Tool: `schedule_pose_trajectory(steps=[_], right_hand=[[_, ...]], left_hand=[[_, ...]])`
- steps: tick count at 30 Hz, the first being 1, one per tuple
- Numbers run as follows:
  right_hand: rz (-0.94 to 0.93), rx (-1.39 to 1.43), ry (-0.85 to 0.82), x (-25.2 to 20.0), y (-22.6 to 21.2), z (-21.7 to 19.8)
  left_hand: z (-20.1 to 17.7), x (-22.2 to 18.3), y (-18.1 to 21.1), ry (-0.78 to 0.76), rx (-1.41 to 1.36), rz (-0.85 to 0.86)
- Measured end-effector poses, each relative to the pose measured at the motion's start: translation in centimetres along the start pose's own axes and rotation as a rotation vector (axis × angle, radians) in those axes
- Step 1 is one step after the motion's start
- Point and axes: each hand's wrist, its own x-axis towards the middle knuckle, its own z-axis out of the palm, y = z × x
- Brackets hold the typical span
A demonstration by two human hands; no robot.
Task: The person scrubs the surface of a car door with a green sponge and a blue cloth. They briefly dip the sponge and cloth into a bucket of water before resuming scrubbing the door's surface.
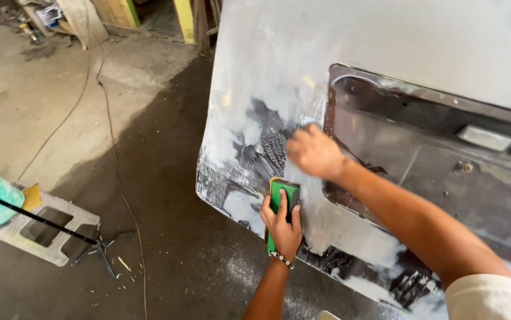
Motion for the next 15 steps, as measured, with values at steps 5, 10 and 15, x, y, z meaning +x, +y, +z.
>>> schedule_pose_trajectory(steps=[5, 10, 15], right_hand=[[0.127, 0.214, 0.075, -5.3, -6.2, -2.2], [0.362, 0.275, -0.041, -12.0, -9.6, -2.8], [0.604, 0.23, -0.155, -21.7, -11.1, -6.3]], left_hand=[[-1.5, -1.4, -1.9, -0.057, 0.033, 0.021], [-3.0, -3.5, -3.3, -0.132, 0.059, -0.014], [-3.2, -5.3, -2.3, -0.138, 0.041, 0.016]])
